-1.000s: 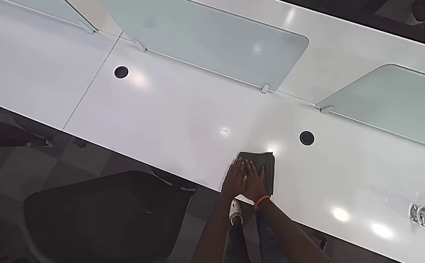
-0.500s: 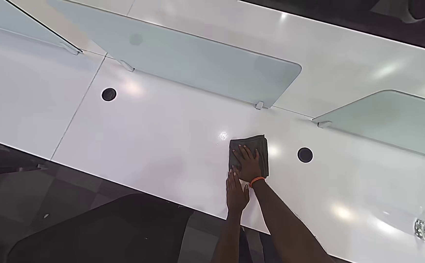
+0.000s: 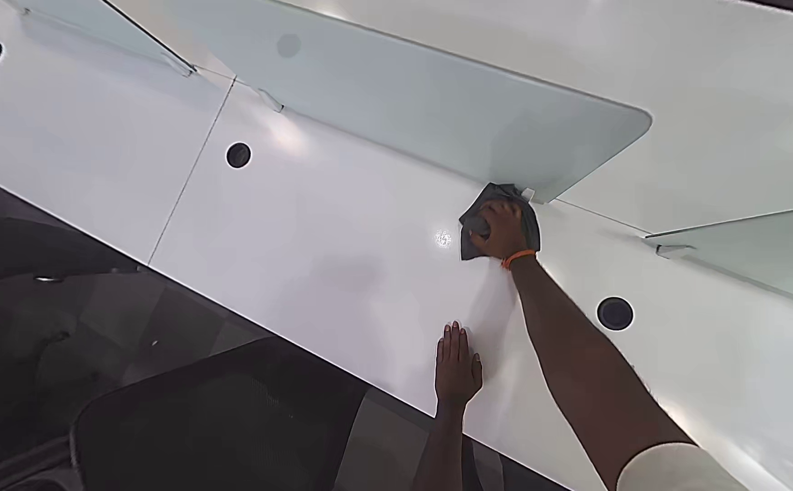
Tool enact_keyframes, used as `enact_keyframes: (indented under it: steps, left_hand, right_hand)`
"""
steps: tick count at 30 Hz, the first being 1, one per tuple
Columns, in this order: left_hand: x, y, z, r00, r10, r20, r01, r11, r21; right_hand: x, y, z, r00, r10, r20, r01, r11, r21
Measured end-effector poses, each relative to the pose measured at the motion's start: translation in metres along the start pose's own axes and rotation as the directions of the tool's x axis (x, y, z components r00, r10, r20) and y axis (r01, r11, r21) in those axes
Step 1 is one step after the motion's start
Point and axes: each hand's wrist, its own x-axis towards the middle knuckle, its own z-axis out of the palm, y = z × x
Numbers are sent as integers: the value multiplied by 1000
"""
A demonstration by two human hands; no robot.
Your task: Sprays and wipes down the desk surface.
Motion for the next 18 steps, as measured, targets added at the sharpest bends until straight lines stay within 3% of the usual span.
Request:
enact_keyframes:
  steps: [9,18]
  left_hand:
    - [0,-1,0,999,7,-39,-7,1000,-6]
    - [-1,-3,1,998,29,-63,-30,999,-15]
  right_hand:
    - [-4,1,-2,998,-13,-66,12,1000,-17]
    - [-174,-7,-5,998,30,-54,-27,998,58]
